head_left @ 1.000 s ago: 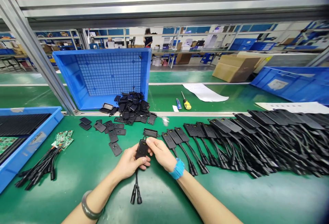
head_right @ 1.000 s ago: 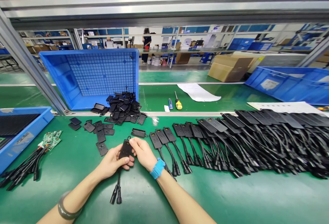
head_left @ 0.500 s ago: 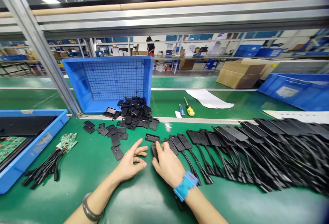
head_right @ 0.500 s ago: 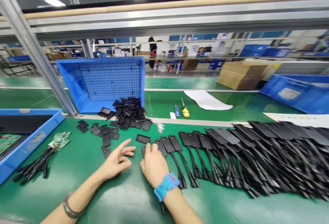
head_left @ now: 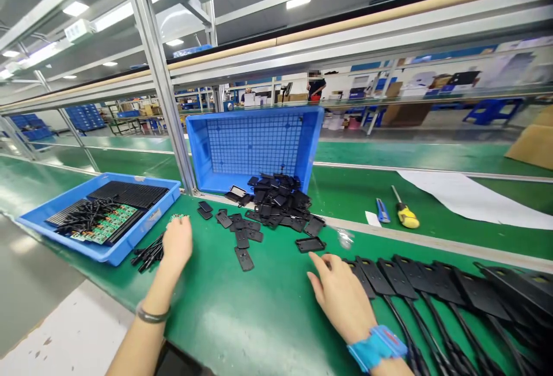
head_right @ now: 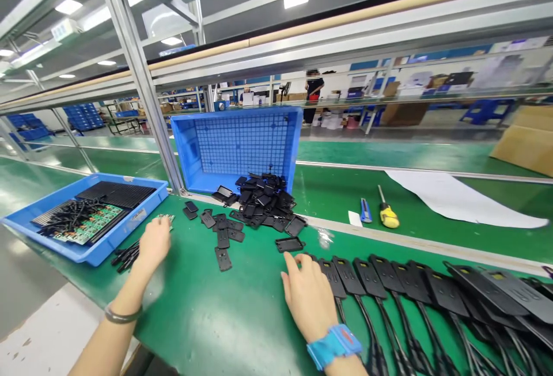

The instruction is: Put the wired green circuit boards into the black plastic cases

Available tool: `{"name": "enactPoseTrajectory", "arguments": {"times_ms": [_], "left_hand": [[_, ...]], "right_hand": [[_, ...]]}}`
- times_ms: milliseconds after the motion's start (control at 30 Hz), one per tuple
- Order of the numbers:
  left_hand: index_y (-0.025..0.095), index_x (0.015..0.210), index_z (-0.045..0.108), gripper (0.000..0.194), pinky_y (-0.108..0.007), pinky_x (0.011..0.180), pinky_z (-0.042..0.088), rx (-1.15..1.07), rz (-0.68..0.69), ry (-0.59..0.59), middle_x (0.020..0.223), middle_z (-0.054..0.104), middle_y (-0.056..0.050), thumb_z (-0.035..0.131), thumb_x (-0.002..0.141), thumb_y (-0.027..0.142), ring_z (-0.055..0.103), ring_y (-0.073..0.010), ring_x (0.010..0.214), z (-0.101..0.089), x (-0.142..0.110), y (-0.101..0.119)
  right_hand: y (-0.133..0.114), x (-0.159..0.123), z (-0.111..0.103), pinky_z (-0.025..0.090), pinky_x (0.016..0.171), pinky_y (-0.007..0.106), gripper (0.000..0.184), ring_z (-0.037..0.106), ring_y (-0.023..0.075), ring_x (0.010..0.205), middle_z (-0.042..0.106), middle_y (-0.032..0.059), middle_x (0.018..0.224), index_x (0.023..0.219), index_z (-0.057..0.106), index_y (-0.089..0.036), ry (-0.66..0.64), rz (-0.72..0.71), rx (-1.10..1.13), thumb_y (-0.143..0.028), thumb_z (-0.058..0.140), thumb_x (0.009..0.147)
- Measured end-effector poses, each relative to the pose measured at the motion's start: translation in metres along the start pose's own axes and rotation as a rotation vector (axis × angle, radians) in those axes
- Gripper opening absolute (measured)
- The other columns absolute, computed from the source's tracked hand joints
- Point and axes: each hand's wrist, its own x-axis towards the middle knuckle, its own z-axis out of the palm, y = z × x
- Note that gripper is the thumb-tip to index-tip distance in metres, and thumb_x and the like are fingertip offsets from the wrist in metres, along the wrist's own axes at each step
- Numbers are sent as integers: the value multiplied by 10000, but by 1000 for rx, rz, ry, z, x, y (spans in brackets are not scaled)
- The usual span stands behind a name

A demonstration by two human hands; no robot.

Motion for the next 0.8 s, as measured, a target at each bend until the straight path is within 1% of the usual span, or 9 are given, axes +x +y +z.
{"name": "enactPoseTrajectory", "arguments": {"times_ms": [100,200,333,400,467,533,633,700,800], "left_hand": [[70,926,553,221,-548,808,430,128,-92,13,866,589,-216,428,744,54,566,-392,937,-17,7,-39],[108,957,529,219,-495,777,453,129,-51,14,847,594,-153,433,761,89,591,-339,846,-25,5,-44],[206,1003,520,191,-295,785,476,-52,188,-83,954,607,-44,478,821,170,605,-200,859,-20,-16,2],[228,1030,534,197,-208,696,485,-234,345,-265,928,624,-15,522,833,226,618,-156,820,-8,-27,35],[218,1080,545,229,-202,642,487,-443,496,-486,935,636,-37,512,855,242,627,-163,812,9,-28,65],[207,1077,578,228,-232,687,492,-436,557,-520,938,639,-58,503,861,213,626,-182,826,30,-13,86],[168,1111,592,290,-333,881,441,-223,473,-333,1012,608,-117,518,832,137,588,-240,951,65,34,103],[133,1160,561,342,-387,928,402,-156,388,-260,1104,549,-170,539,818,132,548,-281,1030,86,69,107],[115,1062,589,283,-405,893,412,-86,276,-210,1099,516,-194,601,816,254,547,-302,1009,109,106,106]], "right_hand": [[-18,-3,-5,468,779,409,335,538,277,912,540,141,1015,1158,586,-136,-76,-49,287,-223,418,882],[-34,-5,-10,464,811,397,307,562,242,884,569,106,986,1107,619,-179,-194,-39,668,-258,424,884],[-53,-6,-13,472,825,378,371,590,238,933,617,96,1029,1116,621,-200,-419,126,1284,-440,548,843],[-58,-6,-13,454,893,391,564,562,245,1058,588,107,1156,1266,503,-216,-478,294,1622,-537,587,810],[-60,-5,-12,435,932,402,683,544,235,1099,553,111,1223,1343,385,-232,-454,458,1879,-585,593,796],[-58,-3,-11,454,896,384,673,567,221,1028,577,111,1163,1305,404,-217,-378,589,1986,-585,615,782],[-51,0,-10,476,691,292,607,558,177,810,613,74,948,1189,483,-197,-261,696,1946,-531,698,729],[-47,2,-9,416,558,238,561,498,145,689,598,42,834,1128,504,-195,-209,690,1889,-499,721,711],[-44,5,-8,318,470,202,486,412,113,595,588,33,773,1022,515,-177,-187,640,1833,-504,706,716]]}}
